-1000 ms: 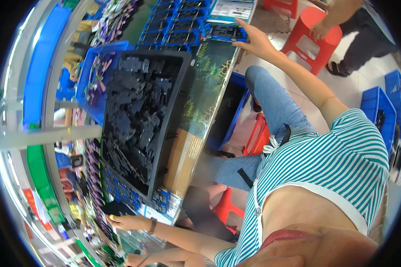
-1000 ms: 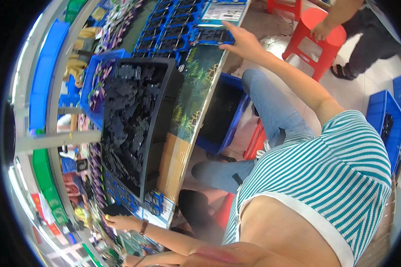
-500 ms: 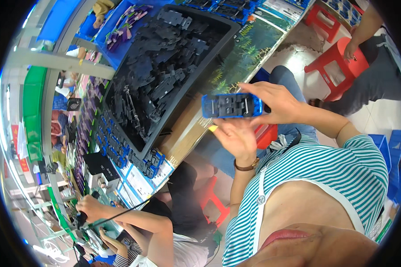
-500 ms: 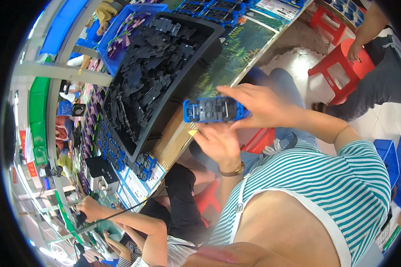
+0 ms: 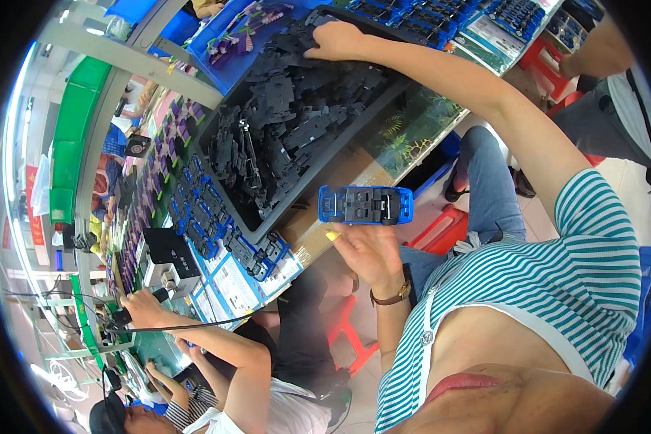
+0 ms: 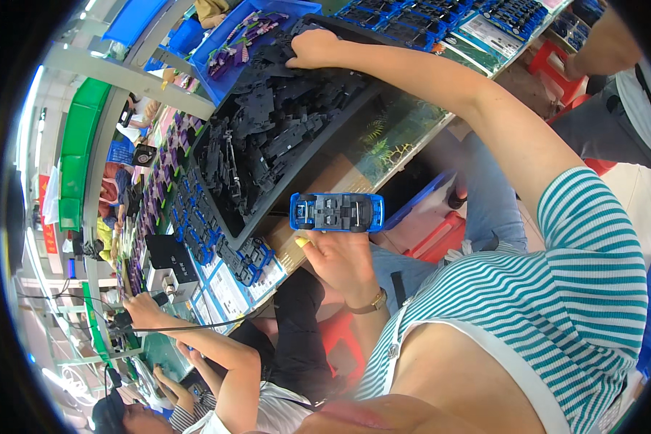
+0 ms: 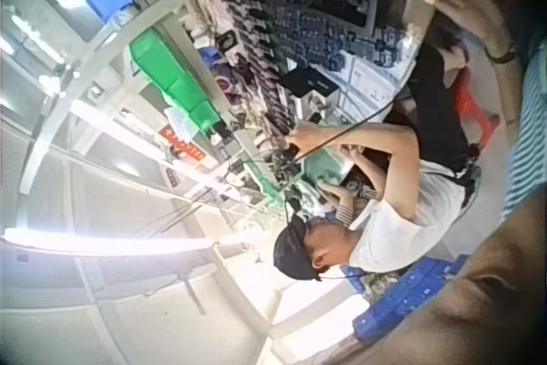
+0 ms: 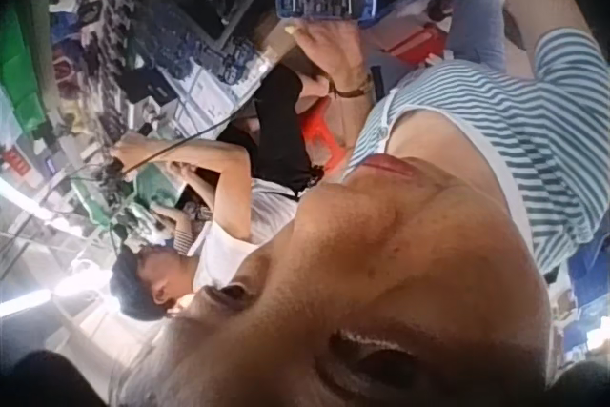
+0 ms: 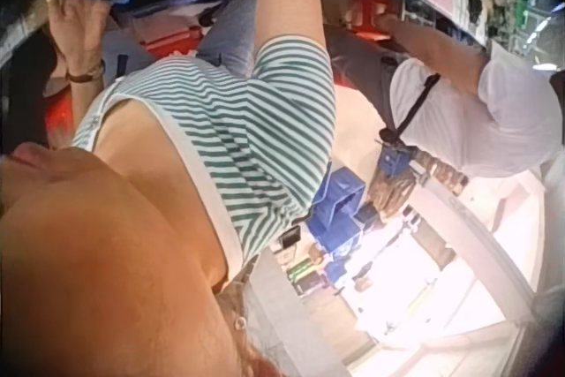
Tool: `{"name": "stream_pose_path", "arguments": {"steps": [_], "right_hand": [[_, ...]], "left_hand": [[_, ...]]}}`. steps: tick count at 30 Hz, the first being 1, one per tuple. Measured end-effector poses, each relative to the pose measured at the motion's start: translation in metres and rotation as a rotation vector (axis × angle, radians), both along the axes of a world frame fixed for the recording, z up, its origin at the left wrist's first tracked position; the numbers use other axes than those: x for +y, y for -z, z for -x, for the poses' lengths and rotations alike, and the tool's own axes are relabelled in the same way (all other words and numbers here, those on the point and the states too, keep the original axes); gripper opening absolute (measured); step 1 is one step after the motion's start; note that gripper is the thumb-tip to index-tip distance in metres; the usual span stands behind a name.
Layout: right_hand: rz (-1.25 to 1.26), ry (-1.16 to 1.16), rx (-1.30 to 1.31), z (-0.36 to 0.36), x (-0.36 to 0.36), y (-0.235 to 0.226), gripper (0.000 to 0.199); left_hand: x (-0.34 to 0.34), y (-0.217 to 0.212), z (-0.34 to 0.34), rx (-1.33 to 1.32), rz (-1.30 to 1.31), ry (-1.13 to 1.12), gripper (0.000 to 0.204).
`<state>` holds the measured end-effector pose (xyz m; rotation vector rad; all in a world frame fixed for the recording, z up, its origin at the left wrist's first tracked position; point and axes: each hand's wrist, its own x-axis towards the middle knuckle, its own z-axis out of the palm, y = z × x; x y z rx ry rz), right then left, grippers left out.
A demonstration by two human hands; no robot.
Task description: Assembling blue toy cars by fitting plastic chassis and body components together at a manufacturing workbench.
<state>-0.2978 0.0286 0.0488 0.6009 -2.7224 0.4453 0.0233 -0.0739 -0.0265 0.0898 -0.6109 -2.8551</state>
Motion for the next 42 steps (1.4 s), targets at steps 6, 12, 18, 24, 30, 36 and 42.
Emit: {"name": "stream_pose_path", "arguments": {"steps": [6, 12, 18, 24, 30, 36, 42], "right_hand": [[0.027, -0.01, 0.117, -0.004, 0.028, 0.014, 0.025], [0.536, -0.191, 0.223, -0.039, 0.05, 0.01, 0.024], [0.676, -0.382, 0.063, -0.129, 0.052, -0.013, 0.028], [0.578, -0.449, 0.101, -0.182, 0.061, -0.021, 0.057], [0.534, -0.479, 0.175, -0.195, 0.063, -0.016, 0.061], [0.36, -0.656, -0.041, -0.159, 0.075, -0.049, 0.042], [0.258, -0.938, -0.524, -0.027, 0.045, -0.052, 0.021]], "left_hand": [[-0.008, -0.001, 0.007, -0.017, -0.026, -0.008, 0.05], [-0.008, -0.005, 0.005, 0.026, -0.107, 0.043, 0.049], [-0.008, -0.015, 0.004, 0.002, -0.077, 0.02, 0.049], [-0.006, -0.016, 0.005, 0.004, -0.076, -0.039, 0.047], [-0.012, -0.008, 0.002, 0.173, -0.177, 0.096, 0.045], [-0.016, -0.016, -0.005, 0.001, -0.006, 0.045, 0.041], [-0.027, -0.001, -0.008, 0.024, -0.061, 0.096, 0.039]]}}
